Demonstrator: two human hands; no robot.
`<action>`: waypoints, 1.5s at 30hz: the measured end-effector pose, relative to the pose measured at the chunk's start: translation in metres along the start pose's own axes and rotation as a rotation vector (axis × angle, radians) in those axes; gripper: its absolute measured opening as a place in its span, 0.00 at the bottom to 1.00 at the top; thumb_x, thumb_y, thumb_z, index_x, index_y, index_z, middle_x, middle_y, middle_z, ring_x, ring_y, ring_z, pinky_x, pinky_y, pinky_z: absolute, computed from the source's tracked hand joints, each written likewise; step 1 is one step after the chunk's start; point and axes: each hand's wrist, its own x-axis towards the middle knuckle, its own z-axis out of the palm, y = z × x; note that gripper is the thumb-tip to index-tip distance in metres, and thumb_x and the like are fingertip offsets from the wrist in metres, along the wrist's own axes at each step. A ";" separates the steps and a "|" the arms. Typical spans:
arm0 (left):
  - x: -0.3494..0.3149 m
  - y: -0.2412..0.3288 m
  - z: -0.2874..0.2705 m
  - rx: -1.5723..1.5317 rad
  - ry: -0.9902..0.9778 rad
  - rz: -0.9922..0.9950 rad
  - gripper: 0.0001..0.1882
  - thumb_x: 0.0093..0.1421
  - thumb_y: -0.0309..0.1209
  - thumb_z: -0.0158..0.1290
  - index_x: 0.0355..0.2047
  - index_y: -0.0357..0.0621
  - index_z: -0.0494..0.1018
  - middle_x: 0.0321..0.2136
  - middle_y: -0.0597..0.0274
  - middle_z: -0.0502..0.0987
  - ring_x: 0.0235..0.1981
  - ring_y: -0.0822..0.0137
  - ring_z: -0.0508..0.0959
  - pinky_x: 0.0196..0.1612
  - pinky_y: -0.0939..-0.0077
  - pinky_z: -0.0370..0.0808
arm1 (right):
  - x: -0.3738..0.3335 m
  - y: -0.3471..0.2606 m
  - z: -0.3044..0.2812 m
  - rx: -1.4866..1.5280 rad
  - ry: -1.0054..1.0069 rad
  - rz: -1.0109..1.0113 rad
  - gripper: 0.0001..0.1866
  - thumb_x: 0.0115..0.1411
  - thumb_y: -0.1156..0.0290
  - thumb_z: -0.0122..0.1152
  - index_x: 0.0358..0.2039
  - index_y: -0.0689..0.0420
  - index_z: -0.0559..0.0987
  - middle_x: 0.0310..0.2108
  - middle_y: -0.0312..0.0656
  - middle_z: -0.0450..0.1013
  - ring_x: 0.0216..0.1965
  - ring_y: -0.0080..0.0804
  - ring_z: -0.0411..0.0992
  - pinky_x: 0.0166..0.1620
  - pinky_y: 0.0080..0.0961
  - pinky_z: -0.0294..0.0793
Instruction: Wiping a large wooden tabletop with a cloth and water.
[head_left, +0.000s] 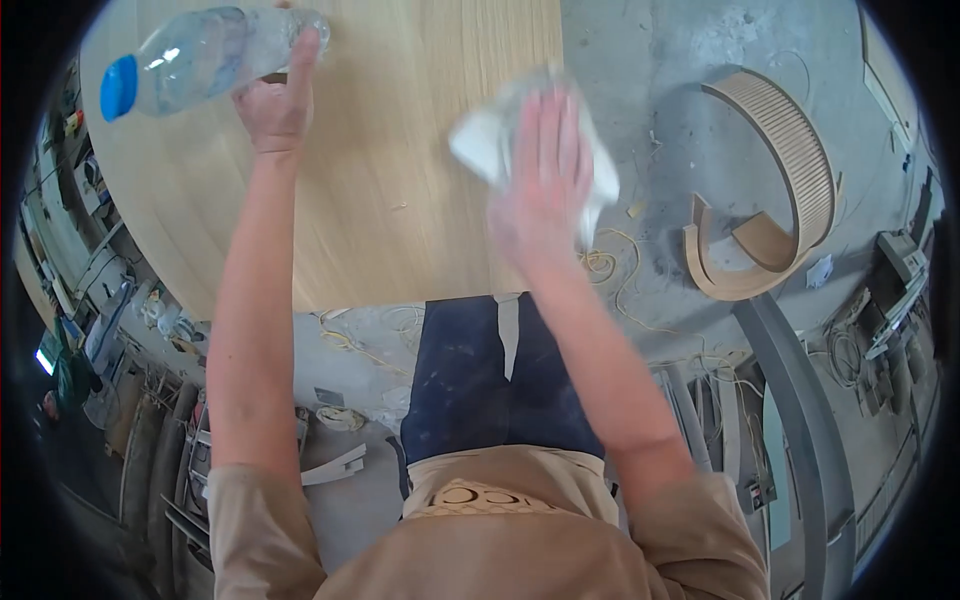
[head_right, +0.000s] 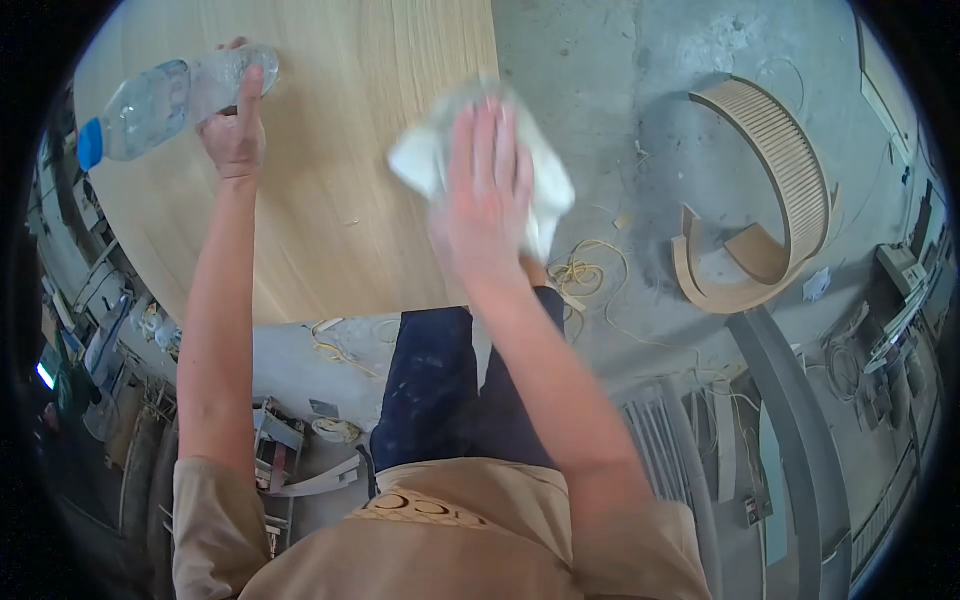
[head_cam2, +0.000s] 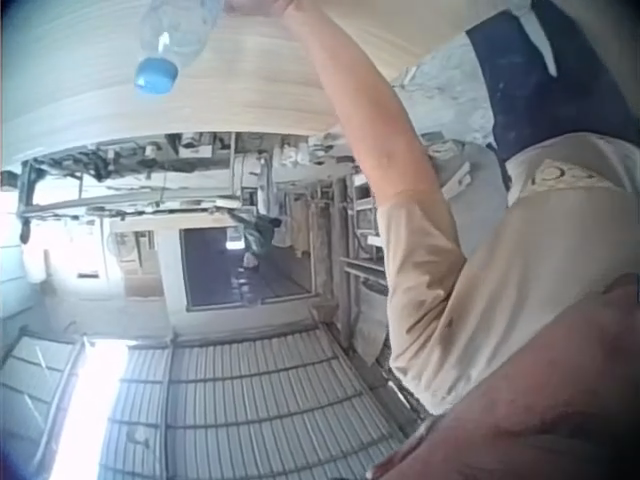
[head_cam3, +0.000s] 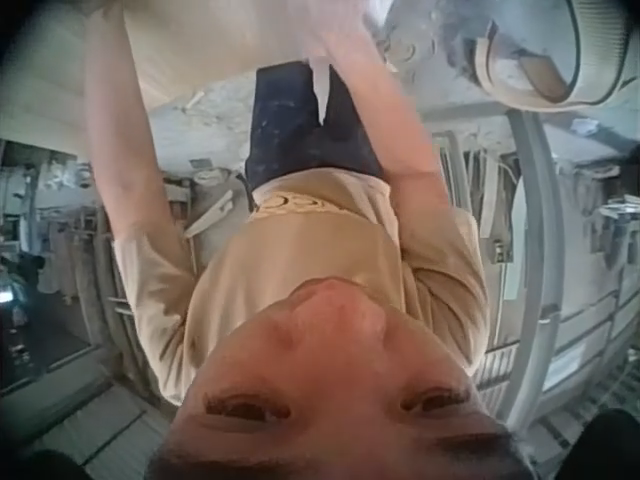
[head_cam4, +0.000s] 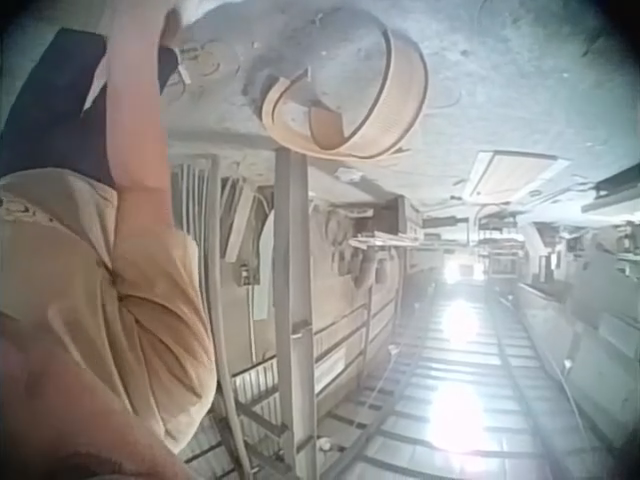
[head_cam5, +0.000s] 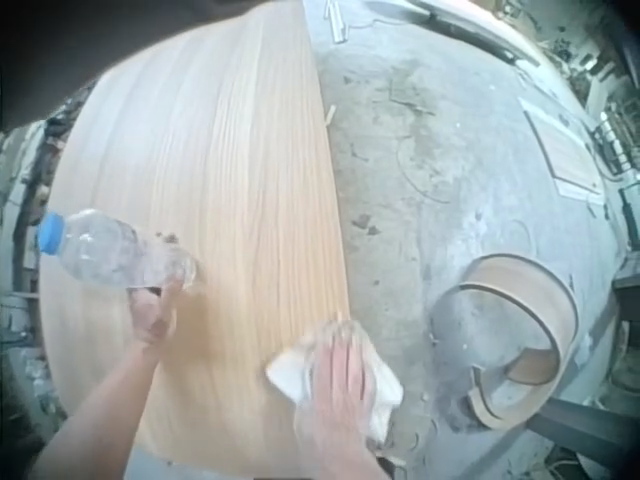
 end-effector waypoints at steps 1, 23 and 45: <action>0.003 -0.001 0.010 0.035 0.000 0.035 0.26 0.61 0.37 0.67 0.55 0.35 0.75 0.57 0.54 0.78 0.61 0.62 0.74 0.67 0.66 0.66 | 0.046 0.001 -0.001 0.030 0.085 -0.028 0.46 0.50 0.77 0.59 0.73 0.66 0.59 0.74 0.57 0.55 0.76 0.53 0.50 0.73 0.49 0.49; -0.003 -0.004 -0.002 0.534 -0.121 0.204 0.30 0.56 0.52 0.65 0.49 0.43 0.77 0.63 0.48 0.73 0.68 0.45 0.66 0.71 0.52 0.59 | -0.076 -0.015 -0.014 0.069 -0.269 0.127 0.47 0.56 0.70 0.63 0.72 0.73 0.54 0.75 0.66 0.49 0.77 0.63 0.45 0.77 0.55 0.40; 0.007 -0.005 0.019 0.436 -0.065 0.128 0.34 0.55 0.54 0.67 0.52 0.42 0.76 0.62 0.53 0.72 0.65 0.51 0.68 0.69 0.55 0.60 | 0.098 -0.030 -0.008 0.216 0.130 0.116 0.50 0.55 0.66 0.69 0.72 0.72 0.54 0.74 0.66 0.50 0.77 0.63 0.44 0.77 0.53 0.41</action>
